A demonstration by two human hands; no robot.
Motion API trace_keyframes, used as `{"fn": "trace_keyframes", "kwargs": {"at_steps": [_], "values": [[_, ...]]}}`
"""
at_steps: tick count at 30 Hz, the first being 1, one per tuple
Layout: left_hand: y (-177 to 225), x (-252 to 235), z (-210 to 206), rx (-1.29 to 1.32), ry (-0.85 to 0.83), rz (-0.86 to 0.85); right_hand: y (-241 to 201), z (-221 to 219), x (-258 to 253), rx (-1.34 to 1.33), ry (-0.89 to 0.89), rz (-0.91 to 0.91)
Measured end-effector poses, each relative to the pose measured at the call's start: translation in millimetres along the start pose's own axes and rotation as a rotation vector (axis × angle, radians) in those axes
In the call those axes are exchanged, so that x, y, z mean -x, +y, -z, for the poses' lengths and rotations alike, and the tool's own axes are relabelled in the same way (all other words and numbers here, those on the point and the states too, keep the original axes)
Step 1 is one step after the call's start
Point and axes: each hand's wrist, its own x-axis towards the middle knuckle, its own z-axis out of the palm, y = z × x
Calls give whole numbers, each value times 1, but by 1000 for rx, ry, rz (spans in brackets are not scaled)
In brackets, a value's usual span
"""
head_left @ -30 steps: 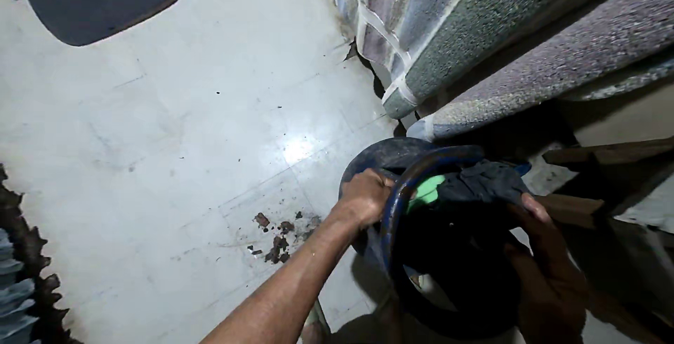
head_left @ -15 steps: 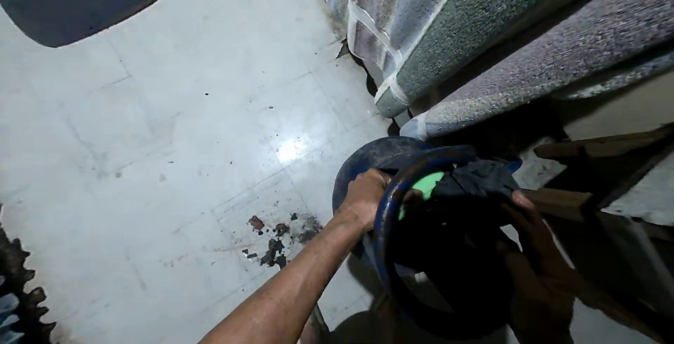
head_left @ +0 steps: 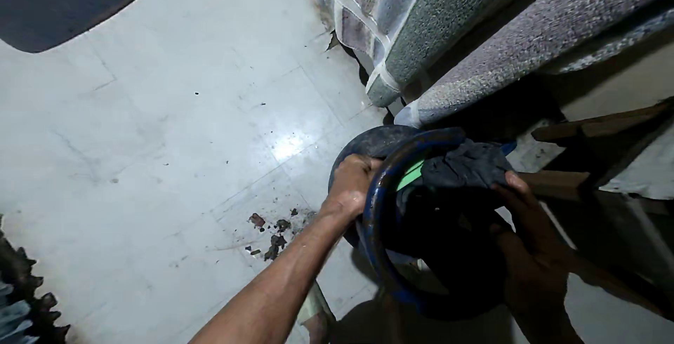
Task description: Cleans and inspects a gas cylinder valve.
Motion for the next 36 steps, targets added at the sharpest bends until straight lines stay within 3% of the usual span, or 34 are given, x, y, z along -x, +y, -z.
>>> {"fn": "trace_keyframes", "kwargs": {"at_steps": [3, 5, 7, 9, 12, 15, 17, 21, 24, 28, 31, 36], "values": [[-34, 20, 41, 102, 22, 23, 2, 0, 0, 8, -8, 27], [-48, 35, 59, 169, 65, 133, 2, 0, 0, 2, 2, 27], [-46, 37, 53, 222, 71, 169, 0, -2, 1, -26, 10, 12], [-35, 25, 35, 228, 0, 84, 1, -1, 1, -34, 15, 1], [-10, 5, 7, 40, -121, -29, 3, -1, 0, -34, 20, 26], [-4, 8, 21, -63, -180, -55, 3, -1, -1, -40, 6, 49], [-14, 19, 56, -88, -126, -10, 4, 1, -1, -29, -13, 60], [-53, 85, 105, -179, 221, 209, 1, -3, -1, -70, 16, 57], [-75, 161, 67, 54, 252, 275, -1, -4, -1, -107, 22, 49], [-59, 226, -22, 452, 230, 366, 0, -5, -2, -169, 26, 76], [-45, 226, -76, 503, 334, 301, 0, -5, -2, -214, 46, 69], [-58, 163, -138, 107, 601, 45, -2, 2, -7, -439, -22, -214]]}}
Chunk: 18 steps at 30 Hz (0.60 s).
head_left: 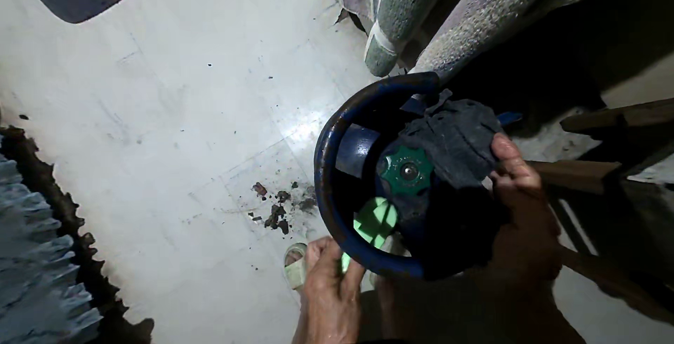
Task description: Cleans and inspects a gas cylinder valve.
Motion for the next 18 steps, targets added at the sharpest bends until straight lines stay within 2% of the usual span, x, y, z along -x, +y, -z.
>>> {"fn": "trace_keyframes", "kwargs": {"at_steps": [2, 4, 7, 10, 12, 14, 16, 18], "values": [[-2, -13, -29, -40, 45, -160, -1, -1, 0, -75, 22, -43], [0, -18, -44, -85, 26, -191, 2, -3, 2, -129, 32, -12], [5, -18, -42, -166, 3, -198, -1, -8, 4, -267, 58, -37], [8, -12, -22, -249, -87, -169, 1, 7, 0, -405, 32, -74], [11, -12, -6, -274, -168, -151, 8, 25, -9, -359, 45, -130], [12, -18, 1, -283, -221, -168, 19, 40, -17, -152, 0, -196], [18, -25, -4, -288, -234, -182, 28, 47, -27, 22, -91, -296], [23, -30, -14, -275, -218, -205, 32, 56, -44, 3, -244, -392]]}}
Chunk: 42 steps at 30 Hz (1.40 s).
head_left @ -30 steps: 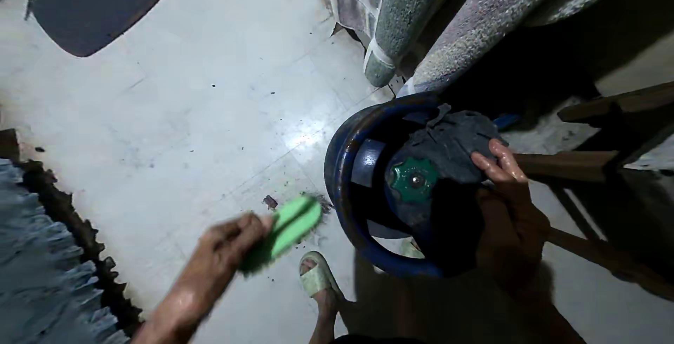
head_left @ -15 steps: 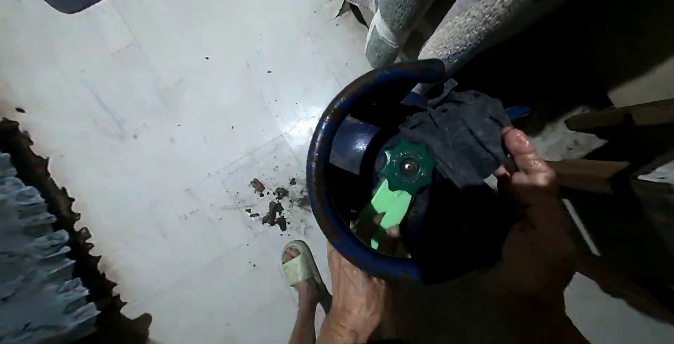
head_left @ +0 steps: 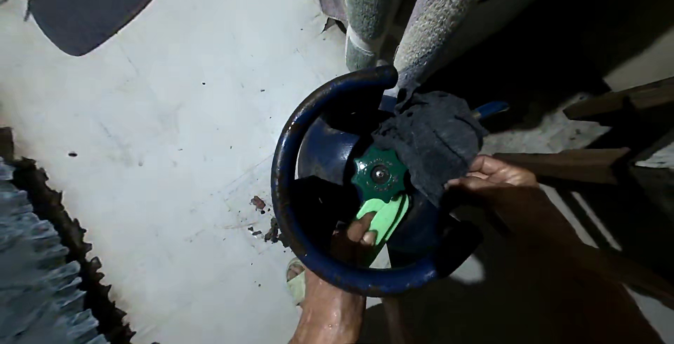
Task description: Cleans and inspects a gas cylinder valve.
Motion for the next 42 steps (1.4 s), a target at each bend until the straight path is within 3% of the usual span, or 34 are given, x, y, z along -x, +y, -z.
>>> {"fn": "trace_keyframes", "kwargs": {"at_steps": [4, 7, 10, 14, 19, 21, 23, 27, 32, 35, 39, 42], "values": [[10, 3, -11, -194, 152, -96, -3, 13, -12, -84, -149, -130], [17, 7, -12, -186, 134, -35, -4, 1, -10, 80, -115, -201], [30, 13, -9, -205, 96, 12, -3, -9, -14, 156, -143, -166], [34, 19, -12, -394, 133, -75, 3, -16, -23, 293, -265, -13], [18, 26, -19, -453, 142, -187, 7, -11, -31, 498, -326, -44], [21, 27, -17, -465, 117, -223, 7, -3, -31, 428, -312, -135], [27, 25, -16, -477, 62, -257, 17, 7, -30, 211, -216, -83], [10, 12, -20, -368, 34, -311, 13, 8, -25, -46, -88, -40], [7, -16, -19, -226, -15, -300, 8, 4, -22, 20, 35, 21], [13, -35, -21, -184, -35, -398, -2, 8, -23, 35, 159, -13], [19, -57, -27, -11, -161, -407, 6, 18, -20, 118, 34, -123], [28, -64, -33, 98, -241, -296, 10, 8, -14, 173, -42, -229]]}}
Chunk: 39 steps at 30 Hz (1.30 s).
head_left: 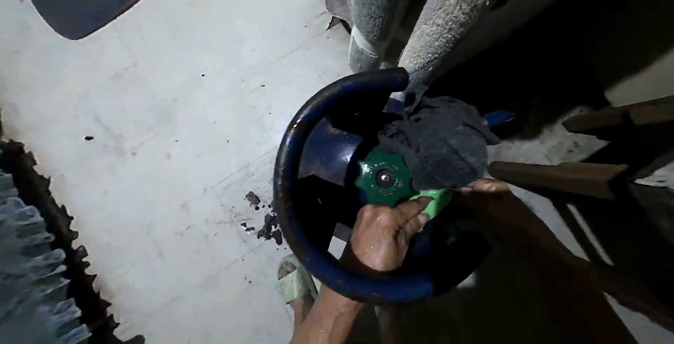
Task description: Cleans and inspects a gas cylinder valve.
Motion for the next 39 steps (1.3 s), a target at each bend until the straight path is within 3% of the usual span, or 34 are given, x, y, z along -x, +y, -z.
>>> {"fn": "trace_keyframes", "kwargs": {"at_steps": [6, 9, 11, 14, 16, 21, 24, 27, 31, 35, 39], "values": [[-5, 15, 2, 105, 90, 49, 9, -9, -2, 36, -103, 174], [-2, 38, 13, 219, 54, 236, -6, -12, 11, 119, -62, 84], [-1, 44, 8, 159, 137, 219, -9, -6, 18, 119, 82, 176], [1, 44, -2, 36, 268, 136, -23, -3, 28, 170, 506, 548], [3, 37, -3, -17, 265, 101, -45, -18, 40, 245, 605, 614], [-10, 5, -6, -50, 157, -139, -56, -51, 31, 217, 441, 531], [-7, 3, -6, -67, 142, -84, -53, -50, 27, 240, 409, 516], [-13, 15, -5, -20, 271, -102, -54, -49, 24, 242, 394, 509], [-7, 41, -1, 81, 282, 100, -52, -49, 21, 250, 392, 497], [0, 61, -8, 5, 382, 221, -52, -44, 18, 339, 401, 523], [7, 100, 9, -181, 315, 385, -51, -46, 16, 345, 412, 540]]}}
